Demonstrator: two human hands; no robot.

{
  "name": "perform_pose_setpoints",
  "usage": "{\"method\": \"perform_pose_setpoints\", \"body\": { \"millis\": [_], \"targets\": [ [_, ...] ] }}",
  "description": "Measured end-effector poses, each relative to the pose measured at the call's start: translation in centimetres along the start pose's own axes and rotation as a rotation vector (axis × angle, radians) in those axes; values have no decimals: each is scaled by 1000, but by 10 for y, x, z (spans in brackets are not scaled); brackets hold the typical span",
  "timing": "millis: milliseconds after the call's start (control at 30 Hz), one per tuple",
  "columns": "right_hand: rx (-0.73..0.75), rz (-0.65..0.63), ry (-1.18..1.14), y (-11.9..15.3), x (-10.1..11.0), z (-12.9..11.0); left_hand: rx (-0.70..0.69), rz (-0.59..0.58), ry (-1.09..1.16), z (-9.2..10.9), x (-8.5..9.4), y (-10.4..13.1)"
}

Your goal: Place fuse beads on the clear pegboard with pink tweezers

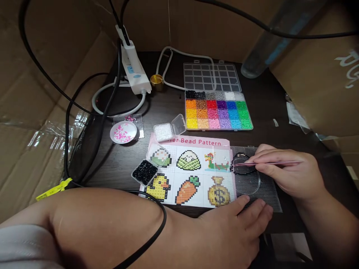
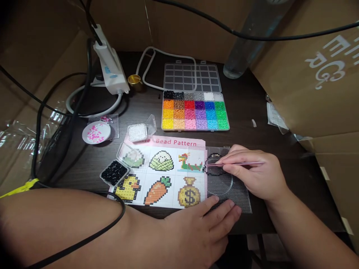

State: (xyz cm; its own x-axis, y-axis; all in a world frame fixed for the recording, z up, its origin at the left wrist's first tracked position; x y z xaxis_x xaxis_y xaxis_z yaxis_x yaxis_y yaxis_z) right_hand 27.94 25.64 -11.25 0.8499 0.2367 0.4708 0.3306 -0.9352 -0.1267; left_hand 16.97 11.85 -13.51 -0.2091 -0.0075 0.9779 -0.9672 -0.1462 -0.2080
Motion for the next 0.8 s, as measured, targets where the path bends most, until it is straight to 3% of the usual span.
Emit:
{"method": "perform_pose_setpoints", "body": {
  "millis": [167, 800],
  "targets": [
    [6, -9, 21, 0, 0, 0, -3, -36, -6, 1, -4, -1],
    [50, -3, 60, 1, 0, 0, -2, 24, -31, -5, 4, 2]
  ]
}}
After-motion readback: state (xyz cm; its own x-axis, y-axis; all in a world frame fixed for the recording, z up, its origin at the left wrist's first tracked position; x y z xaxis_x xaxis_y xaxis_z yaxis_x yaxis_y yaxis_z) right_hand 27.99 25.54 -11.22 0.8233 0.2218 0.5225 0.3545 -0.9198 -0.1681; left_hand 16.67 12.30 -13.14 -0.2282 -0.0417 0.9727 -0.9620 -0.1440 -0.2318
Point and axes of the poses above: each hand's wrist, its own y-axis away from the middle knuckle, its own x-axis out of the back of the hand, z = x × y, the point moved 7 cm from there along -y, towards the middle knuckle, and after that the axes turned 9 degrees about -x, right-handed, at the moved point
